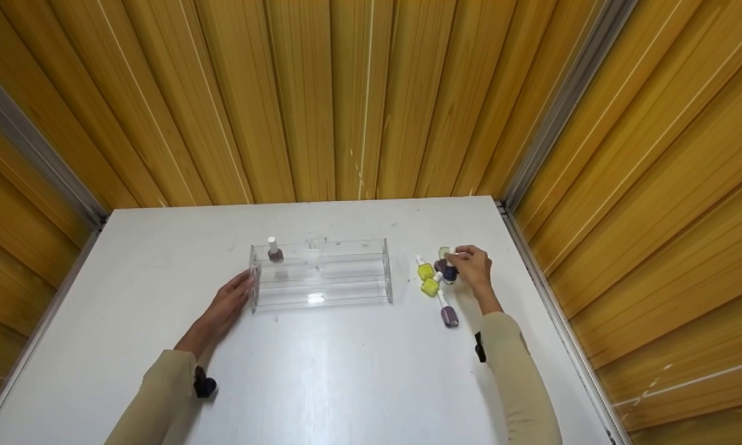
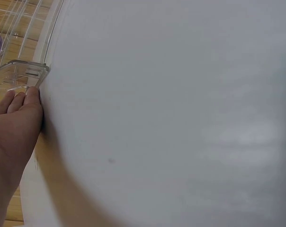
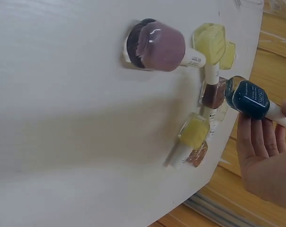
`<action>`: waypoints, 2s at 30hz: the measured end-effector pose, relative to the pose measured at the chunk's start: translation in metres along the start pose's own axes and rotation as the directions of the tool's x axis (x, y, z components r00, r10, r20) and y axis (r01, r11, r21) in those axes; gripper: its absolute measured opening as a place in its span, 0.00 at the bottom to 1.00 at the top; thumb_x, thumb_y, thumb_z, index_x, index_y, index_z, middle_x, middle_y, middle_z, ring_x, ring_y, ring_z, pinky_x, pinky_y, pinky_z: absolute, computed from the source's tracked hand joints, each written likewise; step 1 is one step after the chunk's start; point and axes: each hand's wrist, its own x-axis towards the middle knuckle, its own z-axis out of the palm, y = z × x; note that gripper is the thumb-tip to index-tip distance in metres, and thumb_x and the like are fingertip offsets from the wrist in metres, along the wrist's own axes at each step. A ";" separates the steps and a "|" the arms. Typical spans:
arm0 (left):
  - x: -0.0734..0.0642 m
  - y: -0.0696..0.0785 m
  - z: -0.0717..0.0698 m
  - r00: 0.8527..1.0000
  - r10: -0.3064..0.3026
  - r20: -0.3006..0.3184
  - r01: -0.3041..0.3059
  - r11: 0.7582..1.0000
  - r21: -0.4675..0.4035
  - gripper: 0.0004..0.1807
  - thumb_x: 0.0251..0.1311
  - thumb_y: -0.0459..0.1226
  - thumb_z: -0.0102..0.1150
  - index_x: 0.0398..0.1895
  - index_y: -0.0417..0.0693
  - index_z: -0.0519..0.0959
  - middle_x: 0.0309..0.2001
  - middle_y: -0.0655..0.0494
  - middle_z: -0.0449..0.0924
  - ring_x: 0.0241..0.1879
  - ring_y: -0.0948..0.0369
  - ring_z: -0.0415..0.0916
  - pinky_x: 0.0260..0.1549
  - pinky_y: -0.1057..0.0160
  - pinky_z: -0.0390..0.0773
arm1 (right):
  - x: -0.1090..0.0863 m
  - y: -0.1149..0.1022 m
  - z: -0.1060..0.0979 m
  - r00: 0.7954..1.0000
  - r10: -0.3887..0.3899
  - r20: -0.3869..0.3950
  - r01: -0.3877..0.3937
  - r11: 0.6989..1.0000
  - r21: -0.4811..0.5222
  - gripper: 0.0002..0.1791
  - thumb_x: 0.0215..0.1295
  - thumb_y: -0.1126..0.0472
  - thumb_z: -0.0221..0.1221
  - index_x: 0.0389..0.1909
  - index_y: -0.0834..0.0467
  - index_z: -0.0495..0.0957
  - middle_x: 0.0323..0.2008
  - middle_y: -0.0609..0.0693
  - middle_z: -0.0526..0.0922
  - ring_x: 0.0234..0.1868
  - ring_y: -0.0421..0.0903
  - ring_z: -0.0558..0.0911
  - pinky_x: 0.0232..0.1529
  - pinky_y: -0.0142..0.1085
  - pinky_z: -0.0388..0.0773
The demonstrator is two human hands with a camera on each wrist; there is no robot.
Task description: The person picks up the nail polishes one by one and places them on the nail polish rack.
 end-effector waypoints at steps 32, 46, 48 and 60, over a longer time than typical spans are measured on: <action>0.010 -0.005 0.019 1.000 0.023 0.008 -0.022 0.998 -0.052 0.34 0.76 0.45 0.54 0.79 0.43 0.59 0.80 0.46 0.58 0.81 0.50 0.50 0.81 0.52 0.50 | -0.033 -0.103 0.120 0.891 -0.351 0.288 0.360 0.933 0.020 0.19 0.66 0.64 0.68 0.53 0.73 0.81 0.46 0.67 0.88 0.38 0.34 0.88 0.40 0.23 0.85; 0.010 -0.005 0.021 0.999 0.050 0.010 -0.049 0.997 -0.065 0.33 0.76 0.44 0.54 0.78 0.42 0.60 0.79 0.44 0.59 0.81 0.50 0.52 0.81 0.52 0.51 | -0.046 -0.117 0.161 0.846 -0.419 0.329 0.426 0.903 0.053 0.16 0.61 0.63 0.72 0.47 0.69 0.85 0.40 0.61 0.90 0.36 0.35 0.88 0.39 0.23 0.84; 0.010 -0.004 0.022 0.999 0.050 0.017 -0.049 0.997 -0.055 0.32 0.76 0.44 0.54 0.78 0.43 0.61 0.79 0.45 0.60 0.81 0.51 0.52 0.81 0.52 0.51 | -0.047 -0.119 0.163 0.848 -0.420 0.324 0.429 0.902 0.045 0.16 0.61 0.63 0.72 0.47 0.68 0.86 0.41 0.62 0.90 0.36 0.37 0.88 0.39 0.22 0.83; 0.007 -0.002 0.022 0.999 0.034 -0.011 -0.035 0.998 -0.053 0.32 0.76 0.45 0.55 0.78 0.44 0.62 0.79 0.47 0.61 0.81 0.52 0.52 0.81 0.54 0.52 | -0.056 -0.120 0.197 0.827 -0.454 0.330 0.451 0.888 0.091 0.14 0.60 0.65 0.72 0.45 0.67 0.87 0.40 0.62 0.90 0.39 0.47 0.90 0.39 0.23 0.83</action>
